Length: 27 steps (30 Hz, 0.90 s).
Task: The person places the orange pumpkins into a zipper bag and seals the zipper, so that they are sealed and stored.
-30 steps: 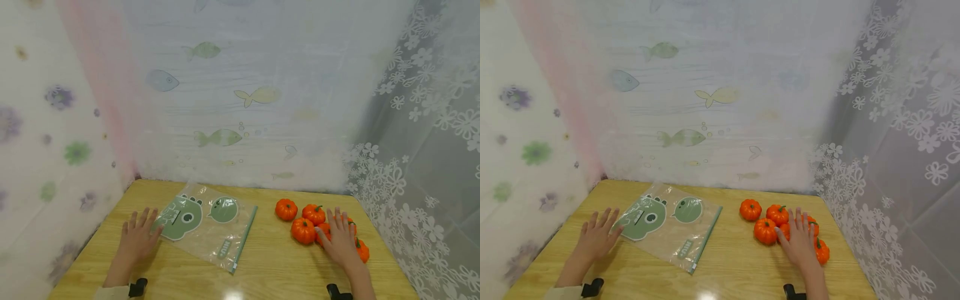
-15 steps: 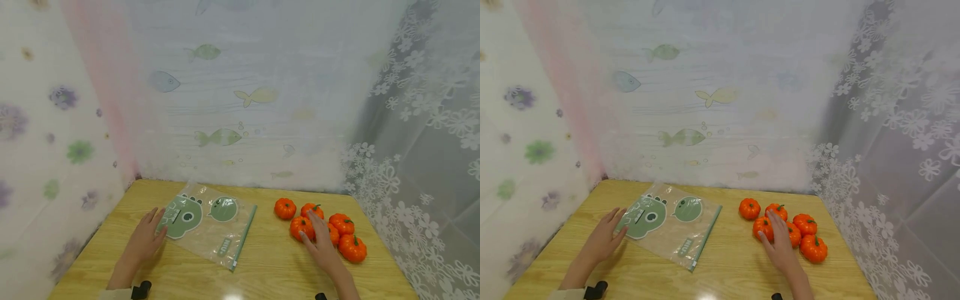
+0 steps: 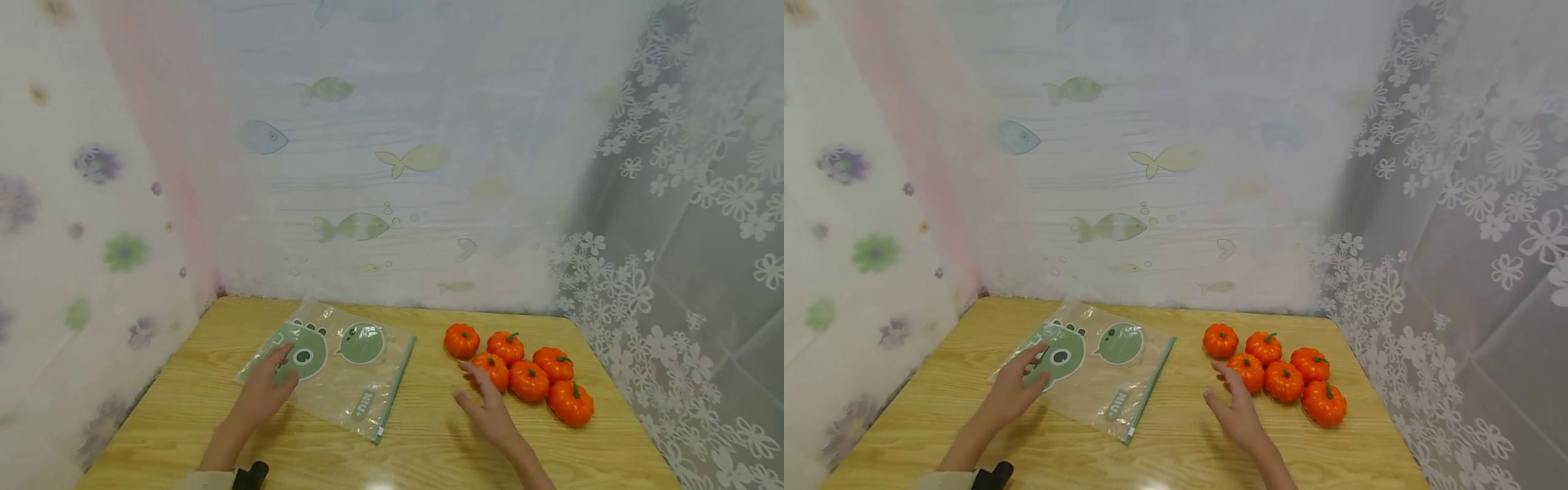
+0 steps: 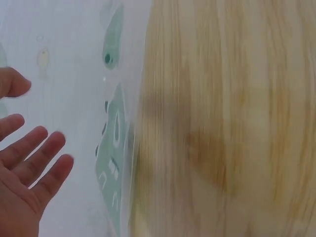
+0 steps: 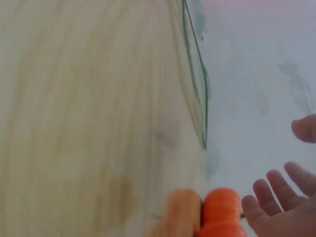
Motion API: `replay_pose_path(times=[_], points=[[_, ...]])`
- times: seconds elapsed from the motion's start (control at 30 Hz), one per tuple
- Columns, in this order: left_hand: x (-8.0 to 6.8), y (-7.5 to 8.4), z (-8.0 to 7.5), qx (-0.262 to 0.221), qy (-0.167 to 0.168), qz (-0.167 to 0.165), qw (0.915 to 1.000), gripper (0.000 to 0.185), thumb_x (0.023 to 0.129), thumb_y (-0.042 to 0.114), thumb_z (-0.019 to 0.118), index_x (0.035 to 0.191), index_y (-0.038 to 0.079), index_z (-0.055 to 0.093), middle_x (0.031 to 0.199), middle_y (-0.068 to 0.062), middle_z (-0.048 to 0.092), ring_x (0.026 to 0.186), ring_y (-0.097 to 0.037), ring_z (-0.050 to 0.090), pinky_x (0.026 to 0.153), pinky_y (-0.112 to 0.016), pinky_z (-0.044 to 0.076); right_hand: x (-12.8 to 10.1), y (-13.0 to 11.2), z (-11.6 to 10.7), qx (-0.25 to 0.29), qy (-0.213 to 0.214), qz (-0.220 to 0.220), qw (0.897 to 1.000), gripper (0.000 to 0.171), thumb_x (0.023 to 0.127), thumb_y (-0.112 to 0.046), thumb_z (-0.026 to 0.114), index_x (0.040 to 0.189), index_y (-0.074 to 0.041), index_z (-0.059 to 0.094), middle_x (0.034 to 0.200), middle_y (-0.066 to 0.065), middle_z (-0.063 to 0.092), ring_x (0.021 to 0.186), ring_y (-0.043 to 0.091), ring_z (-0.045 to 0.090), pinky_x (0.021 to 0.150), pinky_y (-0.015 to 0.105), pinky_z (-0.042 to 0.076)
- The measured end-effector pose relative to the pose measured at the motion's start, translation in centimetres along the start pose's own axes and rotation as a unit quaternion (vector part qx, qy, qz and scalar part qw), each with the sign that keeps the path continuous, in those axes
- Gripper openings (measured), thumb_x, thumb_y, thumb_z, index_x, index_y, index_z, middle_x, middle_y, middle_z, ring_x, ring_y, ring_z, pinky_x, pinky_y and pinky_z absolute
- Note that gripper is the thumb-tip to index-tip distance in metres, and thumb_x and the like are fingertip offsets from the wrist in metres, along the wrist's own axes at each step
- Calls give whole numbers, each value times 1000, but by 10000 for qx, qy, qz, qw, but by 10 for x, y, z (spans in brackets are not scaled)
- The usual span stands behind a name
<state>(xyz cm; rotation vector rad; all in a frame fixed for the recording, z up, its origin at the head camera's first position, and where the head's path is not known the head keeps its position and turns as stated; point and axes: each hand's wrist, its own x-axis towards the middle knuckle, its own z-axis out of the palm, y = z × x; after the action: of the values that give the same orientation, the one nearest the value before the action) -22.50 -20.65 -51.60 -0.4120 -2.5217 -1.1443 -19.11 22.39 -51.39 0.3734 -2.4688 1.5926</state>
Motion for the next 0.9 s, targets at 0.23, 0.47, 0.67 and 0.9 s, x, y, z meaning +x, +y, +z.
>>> replay_pose_path(times=[0.23, 0.47, 0.67, 0.9], points=[[3, 12, 26, -1160, -463, -638, 9901, 57, 97, 18, 72, 146, 1, 49, 137, -23, 59, 111, -34, 67, 86, -33, 58, 5, 3, 24, 1031, -203, 883, 9905, 50, 97, -1, 66, 143, 5, 50, 139, 26, 53, 121, 40, 57, 97, 29, 55], [8, 24, 49, -1791, -540, -887, 9783, 57, 94, 14, 74, 145, 1, 52, 131, -21, 62, 106, -26, 68, 86, -27, 58, 15, 11, 34, 1314, -342, 1214, 9833, 50, 98, -7, 66, 142, 10, 49, 137, 30, 54, 116, 36, 63, 91, 28, 58], [13, 36, 72, -2028, -494, -925, 9736, 56, 90, 6, 76, 141, -3, 54, 128, -23, 62, 112, -35, 64, 89, -32, 58, 29, 17, 42, 1818, -573, 1359, 9722, 56, 102, -10, 60, 147, 16, 38, 143, 37, 47, 121, 39, 62, 94, 33, 58], [13, 49, 93, -2369, -692, -862, 9652, 55, 89, 1, 76, 139, -6, 55, 128, -24, 62, 113, -39, 63, 92, -44, 58, 51, 29, 52, 2418, -788, 1542, 9547, 59, 106, -9, 53, 152, 17, 26, 151, 41, 35, 126, 34, 59, 101, 35, 55]])
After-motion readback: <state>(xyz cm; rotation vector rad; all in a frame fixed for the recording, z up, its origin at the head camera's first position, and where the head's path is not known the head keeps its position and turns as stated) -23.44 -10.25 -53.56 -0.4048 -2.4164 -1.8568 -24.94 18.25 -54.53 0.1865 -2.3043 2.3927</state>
